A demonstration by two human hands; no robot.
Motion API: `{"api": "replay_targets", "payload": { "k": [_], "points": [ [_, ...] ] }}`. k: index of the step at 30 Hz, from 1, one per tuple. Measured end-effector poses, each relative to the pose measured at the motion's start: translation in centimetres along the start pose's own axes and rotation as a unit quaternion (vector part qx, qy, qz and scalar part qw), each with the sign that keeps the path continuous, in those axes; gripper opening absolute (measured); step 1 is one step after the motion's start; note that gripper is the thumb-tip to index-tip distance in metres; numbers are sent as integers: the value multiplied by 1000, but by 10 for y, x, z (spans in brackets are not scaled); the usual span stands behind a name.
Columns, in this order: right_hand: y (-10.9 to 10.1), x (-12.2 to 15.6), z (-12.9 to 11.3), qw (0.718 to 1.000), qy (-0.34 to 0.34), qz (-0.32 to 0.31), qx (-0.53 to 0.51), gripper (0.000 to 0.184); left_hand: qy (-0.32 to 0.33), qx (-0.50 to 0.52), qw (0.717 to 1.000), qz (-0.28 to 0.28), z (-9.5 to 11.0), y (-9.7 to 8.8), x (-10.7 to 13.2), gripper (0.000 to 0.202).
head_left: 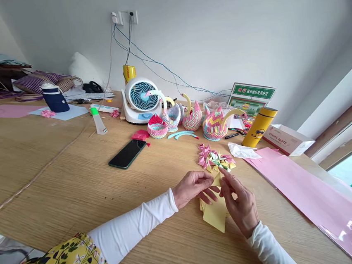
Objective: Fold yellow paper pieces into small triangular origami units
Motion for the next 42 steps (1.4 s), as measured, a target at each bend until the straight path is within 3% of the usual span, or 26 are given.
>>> {"api": "replay_targets", "payload": {
  "k": [5,11,16,21,25,33,42],
  "points": [
    [5,2,3,998,26,-42,-42,21,39,-33,997,60,8,-12,-1,43],
    [7,5,14,979,153,22,-135,20,55,55,996,46,13,-10,6,44],
    [11,7,16,962,191,52,-188,25,70,86,992,51,4,-8,8,44],
    [17,6,10,963,178,4,-202,23,85,76,990,81,3,-12,12,40],
    [14,4,13,953,194,5,-232,27,84,60,992,76,4,-12,17,41],
    [15,0,22,949,199,-70,-233,29,63,4,996,65,0,-9,17,43],
    [11,-5,4,993,73,-60,-73,15,99,-87,987,93,-2,-10,18,38]
  ]
}}
Point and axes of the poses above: each hand's wrist, its own x-axis away from the middle knuckle, its own y-axis out of the palm, z = x × y, the point moved 7 cm from there along -x, towards the middle knuckle, and after that the axes turned 8 degrees about -y, right-handed, at the moved point
